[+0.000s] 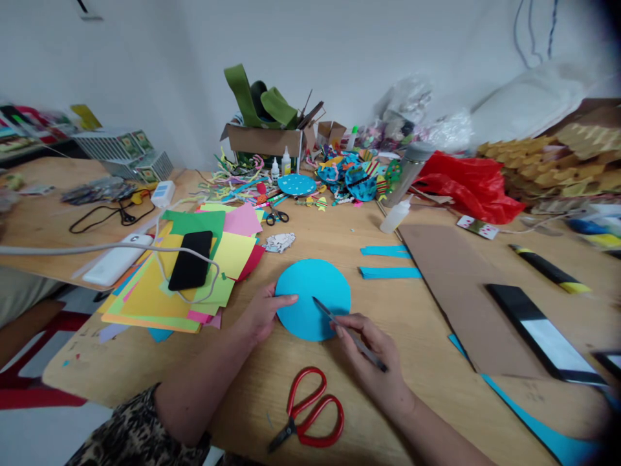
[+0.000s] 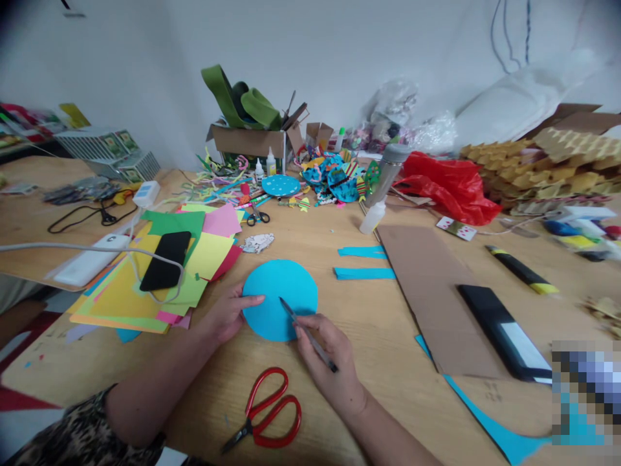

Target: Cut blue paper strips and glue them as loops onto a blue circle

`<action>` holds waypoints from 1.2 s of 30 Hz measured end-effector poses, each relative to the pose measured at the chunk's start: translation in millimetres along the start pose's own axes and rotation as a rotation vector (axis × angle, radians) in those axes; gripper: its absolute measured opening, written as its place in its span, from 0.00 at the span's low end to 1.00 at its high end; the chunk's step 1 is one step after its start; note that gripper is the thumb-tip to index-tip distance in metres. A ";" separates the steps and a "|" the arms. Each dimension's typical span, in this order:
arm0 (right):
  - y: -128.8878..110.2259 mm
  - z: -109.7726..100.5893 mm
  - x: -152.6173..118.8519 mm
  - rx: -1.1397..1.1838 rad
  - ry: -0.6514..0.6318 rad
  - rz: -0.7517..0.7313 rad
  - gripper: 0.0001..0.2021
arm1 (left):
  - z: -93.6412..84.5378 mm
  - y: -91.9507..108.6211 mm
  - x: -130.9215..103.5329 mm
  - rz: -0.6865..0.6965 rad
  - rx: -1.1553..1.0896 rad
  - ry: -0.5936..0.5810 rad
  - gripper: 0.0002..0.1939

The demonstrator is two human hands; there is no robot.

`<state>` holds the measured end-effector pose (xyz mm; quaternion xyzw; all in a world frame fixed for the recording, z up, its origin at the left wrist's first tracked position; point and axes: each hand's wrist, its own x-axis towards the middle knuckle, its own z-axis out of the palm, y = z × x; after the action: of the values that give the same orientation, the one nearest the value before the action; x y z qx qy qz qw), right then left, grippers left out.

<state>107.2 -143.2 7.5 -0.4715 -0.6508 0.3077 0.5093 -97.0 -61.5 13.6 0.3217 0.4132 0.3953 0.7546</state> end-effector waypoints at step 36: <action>12.8 -1.6 14.8 0.104 0.268 0.219 0.09 | 0.9 1.5 2.0 -0.068 -0.148 0.046 0.25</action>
<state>112.1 -124.9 2.2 -0.5494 -0.5051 0.3289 0.5786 -96.0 -59.1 14.5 0.2414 0.4108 0.4062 0.7797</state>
